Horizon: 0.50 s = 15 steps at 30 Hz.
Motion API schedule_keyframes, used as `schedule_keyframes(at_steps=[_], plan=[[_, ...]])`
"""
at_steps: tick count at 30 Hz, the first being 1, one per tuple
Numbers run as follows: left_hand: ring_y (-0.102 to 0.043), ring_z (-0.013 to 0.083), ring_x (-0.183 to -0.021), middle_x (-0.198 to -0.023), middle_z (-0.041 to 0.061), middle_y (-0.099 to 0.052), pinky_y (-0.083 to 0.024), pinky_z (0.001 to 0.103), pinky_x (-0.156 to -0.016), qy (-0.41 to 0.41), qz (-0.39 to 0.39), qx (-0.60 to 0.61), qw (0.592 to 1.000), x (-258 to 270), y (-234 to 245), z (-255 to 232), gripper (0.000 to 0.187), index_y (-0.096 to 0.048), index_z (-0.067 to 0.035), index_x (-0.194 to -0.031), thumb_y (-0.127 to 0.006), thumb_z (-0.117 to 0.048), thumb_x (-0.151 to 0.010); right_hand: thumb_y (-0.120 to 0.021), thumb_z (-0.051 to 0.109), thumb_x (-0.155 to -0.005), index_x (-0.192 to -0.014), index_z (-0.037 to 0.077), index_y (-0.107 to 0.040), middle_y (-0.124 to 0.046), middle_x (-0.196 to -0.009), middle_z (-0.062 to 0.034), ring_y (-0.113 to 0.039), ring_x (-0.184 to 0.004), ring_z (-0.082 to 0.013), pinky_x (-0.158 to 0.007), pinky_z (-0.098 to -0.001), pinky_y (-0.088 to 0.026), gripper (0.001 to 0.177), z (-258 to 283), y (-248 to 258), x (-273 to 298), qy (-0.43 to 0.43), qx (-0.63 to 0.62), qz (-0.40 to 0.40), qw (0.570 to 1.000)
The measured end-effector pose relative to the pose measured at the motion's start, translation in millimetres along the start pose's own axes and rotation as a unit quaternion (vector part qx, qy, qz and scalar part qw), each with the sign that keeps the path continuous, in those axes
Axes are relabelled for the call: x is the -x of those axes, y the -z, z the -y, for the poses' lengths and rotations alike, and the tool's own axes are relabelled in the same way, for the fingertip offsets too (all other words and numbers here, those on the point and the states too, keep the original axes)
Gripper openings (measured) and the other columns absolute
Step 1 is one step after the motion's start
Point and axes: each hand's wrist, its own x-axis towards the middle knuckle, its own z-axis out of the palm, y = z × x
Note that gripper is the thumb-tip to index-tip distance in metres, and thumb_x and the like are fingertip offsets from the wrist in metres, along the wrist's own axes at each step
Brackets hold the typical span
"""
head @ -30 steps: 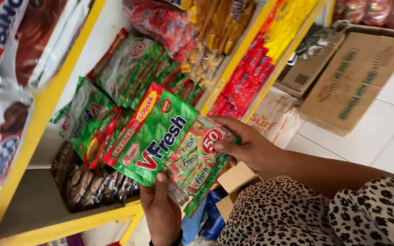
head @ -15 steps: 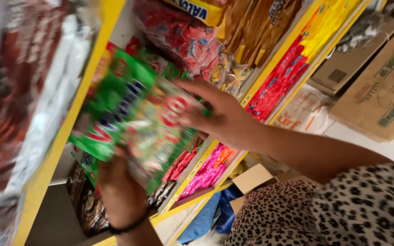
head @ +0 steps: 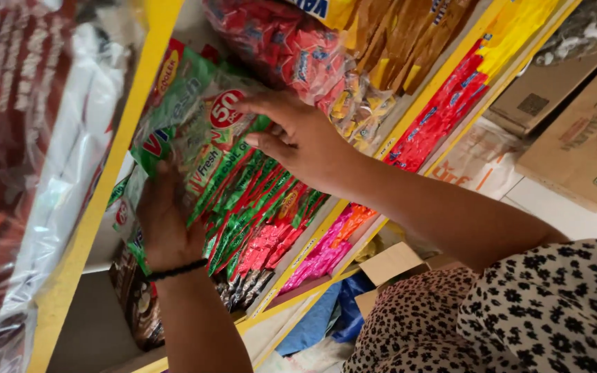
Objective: Restocking grocery store shelves with packets of snacks and candies from cardboard boxes on the floor.
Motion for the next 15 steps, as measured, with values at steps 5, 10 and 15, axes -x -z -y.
schedule_keyframes(at_steps=[5, 10, 15], plan=[[-0.053, 0.0275, -0.133, -0.15, 0.018, -0.052, -0.044, 0.034, -0.108, -0.275, -0.06, -0.286, 0.916, 55, -27, -11, 0.044, -0.05, -0.002, -0.147, -0.058, -0.024, -0.11, -0.072, 0.015, -0.102, -0.138, 0.011, -0.058, -0.058, -0.143, -0.0152, -0.073, -0.104, -0.0228, -0.08, -0.0311, -0.062, 0.039, 21, 20, 1, 0.008, 0.055, 0.007, 0.998], [-0.058, 0.0232, -0.127, -0.145, 0.018, -0.058, -0.049, 0.032, -0.107, -0.253, -0.011, -0.163, 0.954, 80, -42, 0, 0.057, -0.045, -0.002, -0.154, -0.069, -0.015, -0.104, -0.071, 0.013, -0.105, -0.144, 0.014, -0.057, -0.06, -0.143, -0.0103, -0.072, -0.119, -0.0287, -0.094, -0.0345, -0.065, 0.041, 1, 19, 6, 0.125, 0.131, -0.012, 0.983], [-0.057, 0.0228, -0.132, -0.146, 0.015, -0.06, -0.049, 0.036, -0.114, -0.326, -0.009, -0.26, 0.909, 45, -29, 10, 0.042, -0.053, 0.003, -0.145, -0.066, -0.013, -0.108, -0.071, 0.0, -0.088, -0.141, 0.014, -0.059, -0.061, -0.14, -0.0148, -0.073, -0.106, -0.033, -0.076, -0.0399, -0.063, 0.056, 5, 13, -6, 0.122, 0.299, -0.005, 0.946]])
